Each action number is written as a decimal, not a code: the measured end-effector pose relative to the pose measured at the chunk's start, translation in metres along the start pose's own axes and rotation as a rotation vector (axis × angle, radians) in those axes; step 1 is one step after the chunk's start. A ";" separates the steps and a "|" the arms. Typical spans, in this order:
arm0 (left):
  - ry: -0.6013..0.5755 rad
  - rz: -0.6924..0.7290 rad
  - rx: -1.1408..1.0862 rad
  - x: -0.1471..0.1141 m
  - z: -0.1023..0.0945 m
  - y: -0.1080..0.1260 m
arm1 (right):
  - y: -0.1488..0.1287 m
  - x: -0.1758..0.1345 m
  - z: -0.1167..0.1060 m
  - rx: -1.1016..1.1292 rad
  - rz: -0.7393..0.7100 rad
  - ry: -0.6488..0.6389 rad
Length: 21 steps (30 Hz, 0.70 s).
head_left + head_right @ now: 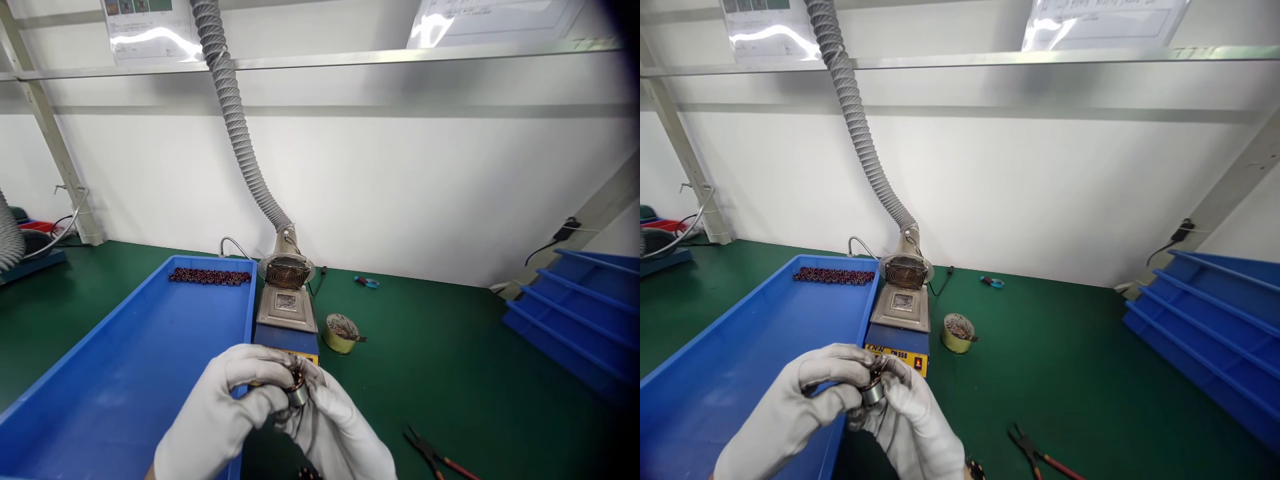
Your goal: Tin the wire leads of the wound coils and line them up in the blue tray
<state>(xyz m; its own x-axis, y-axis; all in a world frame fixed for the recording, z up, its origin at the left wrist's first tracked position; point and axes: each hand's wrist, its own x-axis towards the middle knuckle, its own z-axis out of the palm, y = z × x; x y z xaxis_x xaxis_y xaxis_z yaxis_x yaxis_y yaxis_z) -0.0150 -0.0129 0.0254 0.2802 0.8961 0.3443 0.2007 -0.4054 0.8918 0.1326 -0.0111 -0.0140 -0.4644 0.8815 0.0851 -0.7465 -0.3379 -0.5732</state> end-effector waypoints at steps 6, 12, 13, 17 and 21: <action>0.062 -0.007 -0.160 -0.001 0.006 -0.004 | 0.003 -0.001 0.001 -0.011 -0.005 0.044; 0.267 -0.125 -0.640 -0.001 0.007 -0.006 | 0.001 -0.001 0.004 0.038 -0.010 0.059; 0.253 -0.153 -0.554 -0.001 0.006 -0.005 | 0.001 -0.001 0.004 0.040 -0.009 0.063; 0.015 -0.199 -0.149 0.000 0.001 0.000 | 0.000 -0.001 0.005 0.031 -0.010 0.045; 0.060 -0.027 -0.106 -0.001 0.003 0.000 | -0.003 -0.001 0.011 0.001 -0.001 -0.006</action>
<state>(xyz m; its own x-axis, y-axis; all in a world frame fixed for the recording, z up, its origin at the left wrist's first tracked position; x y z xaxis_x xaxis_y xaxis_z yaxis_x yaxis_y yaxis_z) -0.0124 -0.0149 0.0244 0.2188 0.9169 0.3337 0.1063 -0.3624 0.9260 0.1300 -0.0151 -0.0035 -0.4662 0.8800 0.0908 -0.7478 -0.3371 -0.5720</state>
